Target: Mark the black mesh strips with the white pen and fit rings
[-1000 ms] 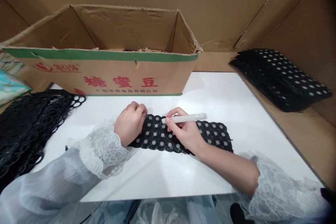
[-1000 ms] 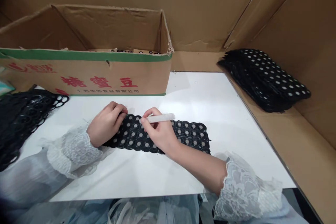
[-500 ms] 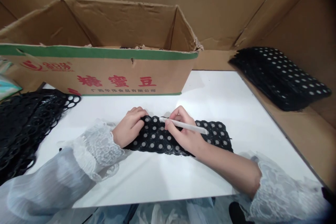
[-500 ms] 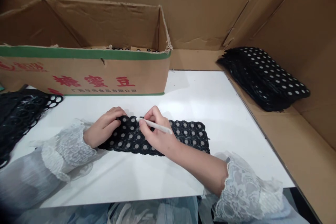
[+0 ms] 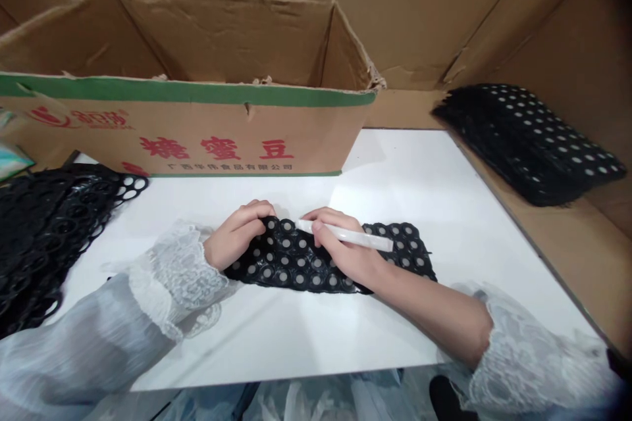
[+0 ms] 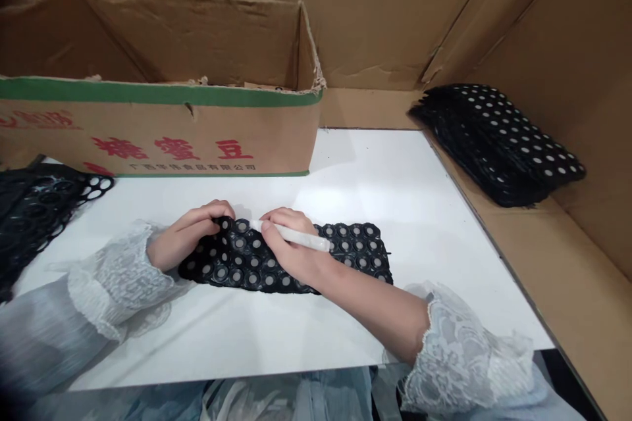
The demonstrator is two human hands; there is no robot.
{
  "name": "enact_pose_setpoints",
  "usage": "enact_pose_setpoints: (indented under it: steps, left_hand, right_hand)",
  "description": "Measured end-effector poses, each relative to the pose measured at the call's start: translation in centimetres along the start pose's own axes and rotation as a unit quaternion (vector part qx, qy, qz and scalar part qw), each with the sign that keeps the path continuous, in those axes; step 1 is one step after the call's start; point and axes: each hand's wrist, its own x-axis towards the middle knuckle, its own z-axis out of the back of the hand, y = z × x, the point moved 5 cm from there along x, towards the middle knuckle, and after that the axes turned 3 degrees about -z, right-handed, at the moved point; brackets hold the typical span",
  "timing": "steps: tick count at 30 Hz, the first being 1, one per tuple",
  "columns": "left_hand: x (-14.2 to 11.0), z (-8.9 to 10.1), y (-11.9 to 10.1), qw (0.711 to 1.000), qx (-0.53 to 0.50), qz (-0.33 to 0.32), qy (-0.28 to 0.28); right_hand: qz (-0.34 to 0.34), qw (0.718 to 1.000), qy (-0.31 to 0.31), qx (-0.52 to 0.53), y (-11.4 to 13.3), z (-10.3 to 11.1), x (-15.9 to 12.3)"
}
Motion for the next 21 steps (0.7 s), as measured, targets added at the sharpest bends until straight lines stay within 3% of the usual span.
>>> enact_pose_setpoints:
  steps: [5, 12, 17, 21]
  left_hand:
    - [-0.3, 0.1, -0.1, 1.0, -0.013, -0.023, 0.002]
    - [-0.6, -0.4, -0.4, 0.998, 0.056, 0.007, -0.039]
    - [-0.5, -0.8, -0.8, 0.997, 0.081, -0.013, 0.007]
    - [-0.5, -0.9, -1.3, 0.992, 0.117, -0.048, 0.028]
  right_hand:
    - [-0.028, 0.999, 0.02, 0.042, -0.4, 0.1, 0.1]
    - [-0.049, 0.995, 0.036, 0.08, -0.5, 0.4, 0.1]
    - [-0.046, 0.995, 0.035, 0.084, -0.6, 0.4, 0.1]
    - [-0.005, 0.999, 0.036, 0.027, -0.3, 0.2, 0.0]
